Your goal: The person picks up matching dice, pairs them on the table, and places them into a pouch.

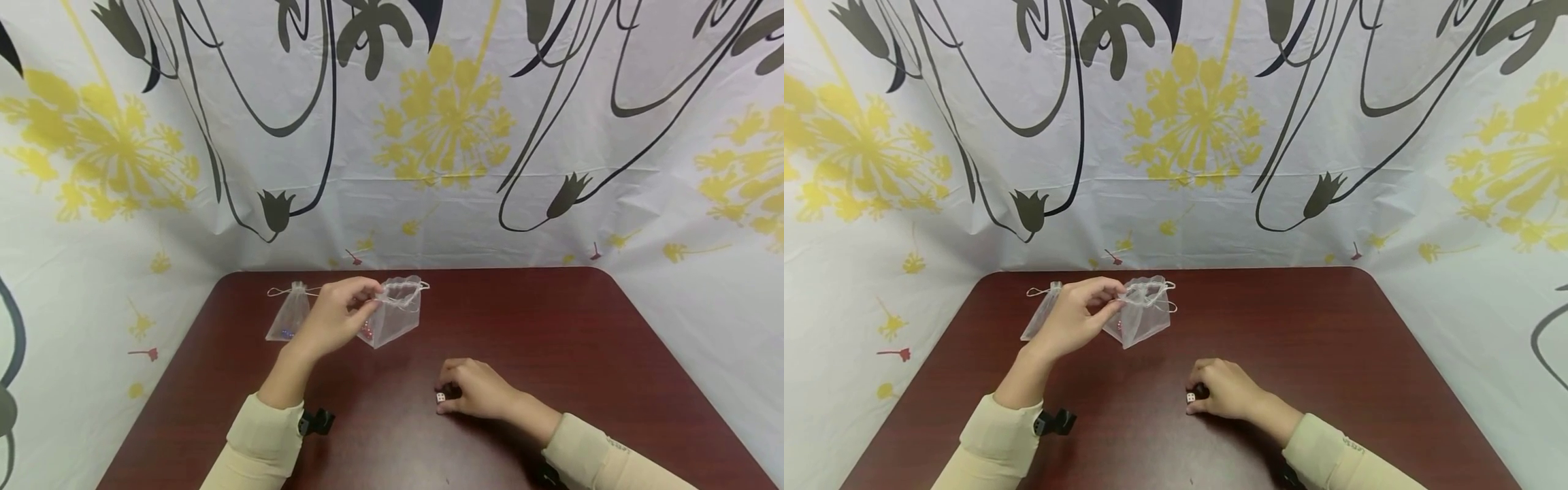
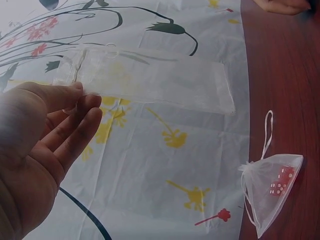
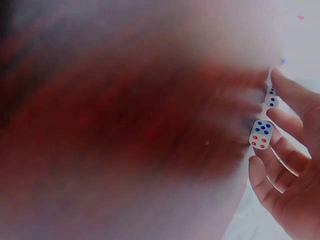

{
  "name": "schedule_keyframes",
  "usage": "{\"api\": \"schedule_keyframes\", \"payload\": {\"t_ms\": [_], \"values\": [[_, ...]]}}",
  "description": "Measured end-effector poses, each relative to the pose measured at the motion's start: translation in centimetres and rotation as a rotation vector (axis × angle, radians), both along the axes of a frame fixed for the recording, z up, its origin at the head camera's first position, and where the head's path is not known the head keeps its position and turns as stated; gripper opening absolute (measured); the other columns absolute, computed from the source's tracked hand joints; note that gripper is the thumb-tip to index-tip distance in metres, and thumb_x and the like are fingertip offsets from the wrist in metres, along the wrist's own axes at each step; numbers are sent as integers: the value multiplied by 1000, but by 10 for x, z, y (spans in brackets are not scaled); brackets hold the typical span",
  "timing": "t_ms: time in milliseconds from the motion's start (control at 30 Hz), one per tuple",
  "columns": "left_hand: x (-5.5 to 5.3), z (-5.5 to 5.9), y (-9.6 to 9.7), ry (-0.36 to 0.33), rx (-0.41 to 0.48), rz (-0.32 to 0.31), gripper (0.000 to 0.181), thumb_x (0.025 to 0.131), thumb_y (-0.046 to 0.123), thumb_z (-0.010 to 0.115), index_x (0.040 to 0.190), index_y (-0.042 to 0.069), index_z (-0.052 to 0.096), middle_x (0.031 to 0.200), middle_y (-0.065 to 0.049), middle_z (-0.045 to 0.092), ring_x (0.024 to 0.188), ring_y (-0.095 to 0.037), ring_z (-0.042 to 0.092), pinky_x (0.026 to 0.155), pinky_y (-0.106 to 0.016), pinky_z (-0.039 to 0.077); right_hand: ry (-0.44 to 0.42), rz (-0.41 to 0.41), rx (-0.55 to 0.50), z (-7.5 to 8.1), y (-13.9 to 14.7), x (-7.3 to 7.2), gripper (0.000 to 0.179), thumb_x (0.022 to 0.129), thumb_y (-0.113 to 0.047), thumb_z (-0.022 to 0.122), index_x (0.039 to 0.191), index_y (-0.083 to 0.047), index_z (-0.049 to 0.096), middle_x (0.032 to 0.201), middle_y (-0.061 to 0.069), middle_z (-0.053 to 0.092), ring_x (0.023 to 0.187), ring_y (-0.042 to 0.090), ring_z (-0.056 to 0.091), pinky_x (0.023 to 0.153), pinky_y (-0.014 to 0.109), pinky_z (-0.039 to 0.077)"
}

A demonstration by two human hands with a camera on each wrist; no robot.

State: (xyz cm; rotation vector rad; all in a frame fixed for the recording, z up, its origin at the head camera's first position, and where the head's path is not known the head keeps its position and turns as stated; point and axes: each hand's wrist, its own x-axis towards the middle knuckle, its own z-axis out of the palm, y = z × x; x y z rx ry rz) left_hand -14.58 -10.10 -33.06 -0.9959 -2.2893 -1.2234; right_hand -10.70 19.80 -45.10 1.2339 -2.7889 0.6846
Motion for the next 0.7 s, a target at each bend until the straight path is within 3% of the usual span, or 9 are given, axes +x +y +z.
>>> {"api": "schedule_keyframes", "payload": {"t_ms": [167,300,400,567,700], "values": [[1,0,1,-7,-5,4,19,87,-6,75,104,3,71,94,-4,73,78,-12,66,66,-25,57,-20,5,-9,0,1,0,18,80,-31,87,84,-21,73,86,-14,60,72,1,53,62,21,45],[1,-1,2,-11,-11,-2,18,88,-5,75,103,2,71,94,-4,73,79,-12,67,67,-24,58,-10,16,-81,6,1,0,14,81,-26,87,86,-21,76,87,-13,64,73,3,58,63,20,48],[1,-2,3,-13,-14,-11,17,88,-5,75,103,2,71,94,-4,73,78,-12,68,68,-24,58,10,29,-175,22,0,-6,12,82,-22,86,88,-18,76,88,-11,67,74,7,63,64,24,53],[-1,-1,6,9,-15,-27,17,87,-5,75,103,2,71,94,-5,73,78,-12,69,68,-24,58,55,33,-319,65,-3,-21,12,82,-14,86,90,-14,76,88,-9,69,75,13,66,62,31,55],[0,0,8,27,-10,-41,18,86,-7,75,102,0,71,93,-6,73,77,-14,70,67,-25,59,73,14,-365,95,-3,-29,12,83,-14,85,92,-16,77,89,-11,69,76,13,65,61,31,55]]}}
